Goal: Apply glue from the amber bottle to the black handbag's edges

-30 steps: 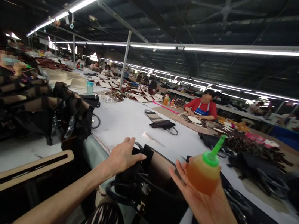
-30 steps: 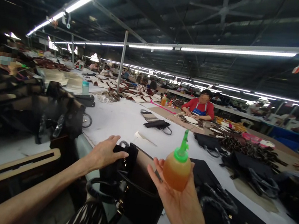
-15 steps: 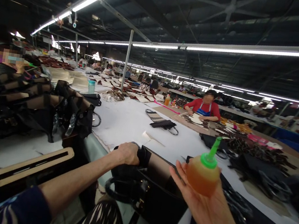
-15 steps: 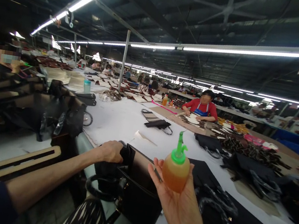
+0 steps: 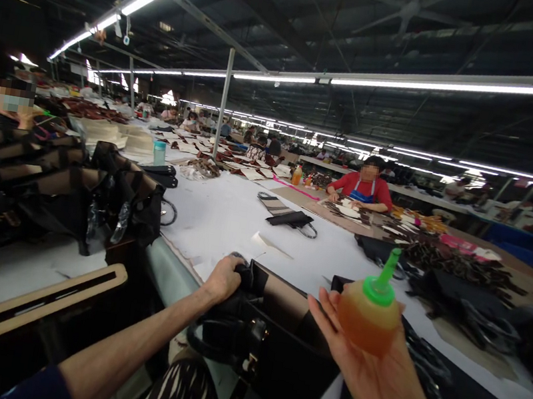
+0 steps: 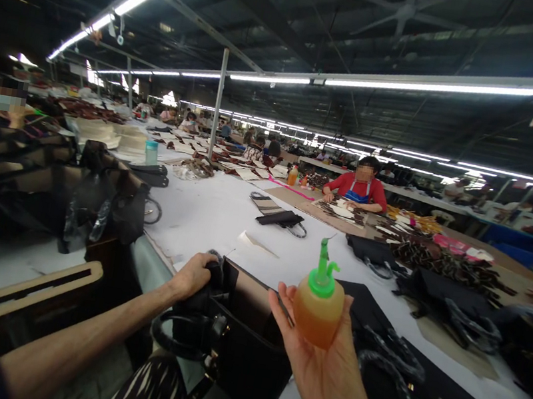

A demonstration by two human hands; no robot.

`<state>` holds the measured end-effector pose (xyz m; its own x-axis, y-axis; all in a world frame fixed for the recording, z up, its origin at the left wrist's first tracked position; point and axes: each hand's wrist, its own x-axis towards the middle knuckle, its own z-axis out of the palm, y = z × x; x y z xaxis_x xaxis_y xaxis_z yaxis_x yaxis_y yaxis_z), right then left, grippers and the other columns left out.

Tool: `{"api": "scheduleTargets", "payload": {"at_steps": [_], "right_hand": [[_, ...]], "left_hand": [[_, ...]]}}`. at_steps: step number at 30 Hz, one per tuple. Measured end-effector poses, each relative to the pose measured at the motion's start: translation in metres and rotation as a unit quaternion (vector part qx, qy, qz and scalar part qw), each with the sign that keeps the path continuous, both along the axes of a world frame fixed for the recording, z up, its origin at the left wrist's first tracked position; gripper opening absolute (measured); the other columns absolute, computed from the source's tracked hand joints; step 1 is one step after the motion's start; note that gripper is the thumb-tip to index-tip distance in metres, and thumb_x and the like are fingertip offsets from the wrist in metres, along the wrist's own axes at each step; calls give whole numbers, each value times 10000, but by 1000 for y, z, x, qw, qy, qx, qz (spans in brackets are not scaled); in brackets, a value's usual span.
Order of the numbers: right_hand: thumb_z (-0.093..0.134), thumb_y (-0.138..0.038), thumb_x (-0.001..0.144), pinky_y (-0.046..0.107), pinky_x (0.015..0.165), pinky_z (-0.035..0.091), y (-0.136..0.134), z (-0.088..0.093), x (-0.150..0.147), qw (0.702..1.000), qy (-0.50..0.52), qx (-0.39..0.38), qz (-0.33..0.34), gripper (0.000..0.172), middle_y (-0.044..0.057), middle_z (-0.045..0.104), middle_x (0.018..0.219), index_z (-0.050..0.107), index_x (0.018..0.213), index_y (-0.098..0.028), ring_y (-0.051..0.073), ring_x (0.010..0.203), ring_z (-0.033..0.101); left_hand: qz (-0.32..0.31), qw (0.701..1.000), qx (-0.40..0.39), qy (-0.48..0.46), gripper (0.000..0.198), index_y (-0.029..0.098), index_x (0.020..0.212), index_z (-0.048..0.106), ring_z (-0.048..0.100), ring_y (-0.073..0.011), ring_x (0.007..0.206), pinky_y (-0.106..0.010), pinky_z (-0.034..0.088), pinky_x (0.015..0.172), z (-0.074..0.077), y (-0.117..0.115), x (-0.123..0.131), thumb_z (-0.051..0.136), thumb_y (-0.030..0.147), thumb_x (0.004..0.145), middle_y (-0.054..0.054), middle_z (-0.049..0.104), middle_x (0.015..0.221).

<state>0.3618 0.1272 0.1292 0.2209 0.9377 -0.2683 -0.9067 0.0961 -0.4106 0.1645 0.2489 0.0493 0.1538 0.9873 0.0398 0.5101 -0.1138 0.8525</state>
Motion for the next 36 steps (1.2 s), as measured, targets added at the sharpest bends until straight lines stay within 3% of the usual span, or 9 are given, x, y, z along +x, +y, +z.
{"api": "scheduleTargets", "payload": {"at_steps": [8, 11, 15, 18, 20, 24, 29, 33, 36], "right_hand": [[529, -465, 854, 535, 863, 472, 2, 1, -1, 1000, -1, 8, 17, 342, 83, 615, 863, 635, 898, -144, 294, 1031, 537], [514, -451, 867, 549, 868, 462, 2, -1, 0, 1000, 7, -7, 7, 319, 77, 629, 897, 635, 922, -161, 280, 1014, 550], [563, -436, 844, 564, 889, 443, 4, -5, 1, 1000, 10, 16, 4, 303, 72, 637, 910, 630, 946, -158, 291, 1030, 541], [553, -416, 857, 583, 890, 432, 6, -5, 1, 1000, 18, 21, -1, 282, 70, 643, 894, 632, 936, -158, 290, 1002, 558], [552, -422, 856, 574, 889, 438, 7, -3, 2, 1000, 17, 21, -11, 285, 71, 646, 879, 633, 920, -156, 284, 987, 569], [541, -442, 857, 534, 877, 465, 6, 1, 2, 1000, 4, -1, -17, 326, 100, 643, 864, 636, 915, -136, 290, 1014, 563], [528, -407, 872, 545, 854, 474, 3, 6, -5, 1000, -2, -17, -22, 285, 97, 635, 867, 628, 933, -147, 294, 1014, 561], [536, -428, 860, 558, 822, 480, -3, 14, -7, 998, 0, -54, -31, 281, 94, 634, 881, 631, 922, -170, 302, 989, 570], [515, -432, 867, 563, 793, 488, -12, 17, -6, 996, 14, -91, -21, 301, 114, 634, 885, 628, 908, -156, 306, 952, 588]], "left_hand": [[-90, 975, -47, -197, 142, 176, 719, 475, 458, -101, 553, -204, 388, 524, -15, 3, -7, 391, 129, 613, 35, 465, 604], [-113, 962, -68, -239, 121, 179, 757, 478, 454, -103, 558, -210, 376, 525, -14, 1, -13, 419, 176, 651, 40, 465, 617], [-133, 978, -13, -163, 264, 171, 888, 513, 543, -168, 767, -260, 422, 672, -3, -4, -10, 509, 389, 741, -19, 580, 814], [-53, 998, 12, 11, 383, 166, 858, 506, 550, -203, 750, -285, 404, 646, 2, -3, 0, 628, 459, 644, -33, 592, 774], [-8, 996, 14, 84, 325, 169, 849, 503, 555, -206, 734, -287, 394, 637, 2, 0, 5, 622, 396, 649, -34, 596, 753], [-35, 996, 14, 76, 147, 167, 785, 543, 575, -193, 753, -278, 400, 671, -2, 4, 2, 516, 300, 728, -44, 626, 775], [-79, 994, -71, -8, 199, 154, 699, 564, 575, -186, 681, -267, 414, 614, -5, 3, -11, 518, 343, 740, -17, 613, 672], [-110, 990, -69, -57, 281, 137, 793, 570, 562, -163, 640, -256, 436, 593, 15, 1, -17, 453, 393, 790, -7, 611, 682], [-163, 983, 34, -74, 312, 131, 901, 567, 563, -173, 745, -262, 446, 686, 48, -1, -24, 469, 406, 790, -25, 630, 804]]}}
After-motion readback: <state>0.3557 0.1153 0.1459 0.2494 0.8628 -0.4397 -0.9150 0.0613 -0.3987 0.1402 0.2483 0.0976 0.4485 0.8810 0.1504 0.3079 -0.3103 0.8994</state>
